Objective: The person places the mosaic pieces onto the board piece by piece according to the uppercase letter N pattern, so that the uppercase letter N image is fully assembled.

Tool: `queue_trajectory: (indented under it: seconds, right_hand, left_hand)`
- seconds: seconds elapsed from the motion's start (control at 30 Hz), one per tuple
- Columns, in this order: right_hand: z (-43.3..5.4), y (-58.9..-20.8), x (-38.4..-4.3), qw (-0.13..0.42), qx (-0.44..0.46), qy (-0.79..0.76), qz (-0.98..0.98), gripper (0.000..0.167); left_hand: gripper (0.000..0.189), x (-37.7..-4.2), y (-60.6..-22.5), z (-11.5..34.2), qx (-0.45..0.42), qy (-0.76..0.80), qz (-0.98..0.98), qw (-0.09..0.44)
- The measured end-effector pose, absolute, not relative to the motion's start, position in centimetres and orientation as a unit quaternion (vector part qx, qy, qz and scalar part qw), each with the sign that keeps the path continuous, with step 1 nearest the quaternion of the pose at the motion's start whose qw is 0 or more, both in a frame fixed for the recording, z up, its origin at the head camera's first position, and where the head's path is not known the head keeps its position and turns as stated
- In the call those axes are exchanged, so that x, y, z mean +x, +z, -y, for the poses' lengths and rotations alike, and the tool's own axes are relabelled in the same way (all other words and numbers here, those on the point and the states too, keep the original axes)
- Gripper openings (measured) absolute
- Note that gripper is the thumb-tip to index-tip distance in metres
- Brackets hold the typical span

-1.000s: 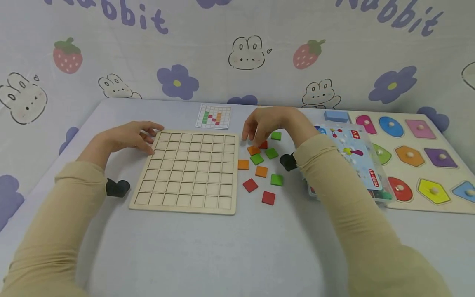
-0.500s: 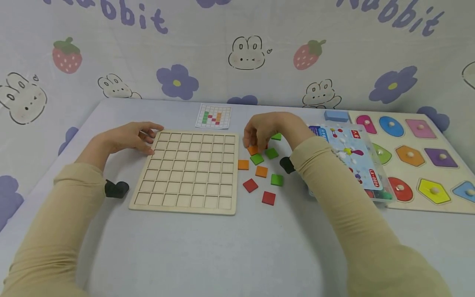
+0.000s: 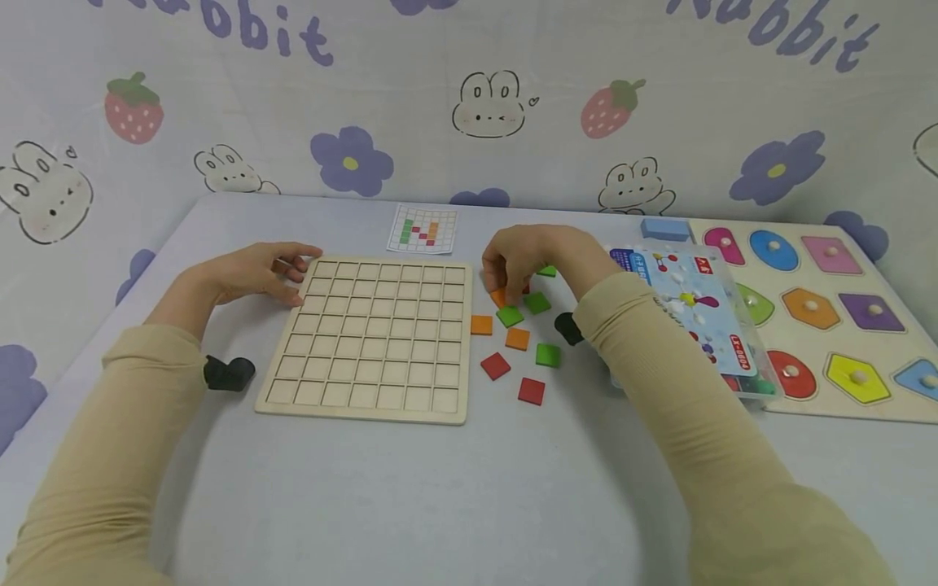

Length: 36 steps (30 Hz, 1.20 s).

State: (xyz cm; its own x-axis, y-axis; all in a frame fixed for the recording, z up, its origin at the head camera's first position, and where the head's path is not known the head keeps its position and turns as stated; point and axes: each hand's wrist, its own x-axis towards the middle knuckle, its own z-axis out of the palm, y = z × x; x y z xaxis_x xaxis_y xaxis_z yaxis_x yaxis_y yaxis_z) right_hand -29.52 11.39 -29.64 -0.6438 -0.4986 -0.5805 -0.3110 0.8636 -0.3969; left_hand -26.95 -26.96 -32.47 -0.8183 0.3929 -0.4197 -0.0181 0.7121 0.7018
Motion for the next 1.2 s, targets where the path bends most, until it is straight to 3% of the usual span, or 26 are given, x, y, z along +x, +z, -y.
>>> queue_trajectory:
  seconds: [0.7,1.2]
  right_hand:
    - [-11.3,-28.4,-29.6,0.332,-0.256,-0.218,-0.881,0.012]
    - [-6.7,-28.8,-27.9,0.279,-0.29,-0.347,-0.847,0.014]
  left_hand:
    - [0.087,-27.1,-32.8,27.1,0.094,0.364,-0.884,0.278]
    - [0.088,-27.1,-32.7,27.1,0.09,0.369,-0.884,0.271]
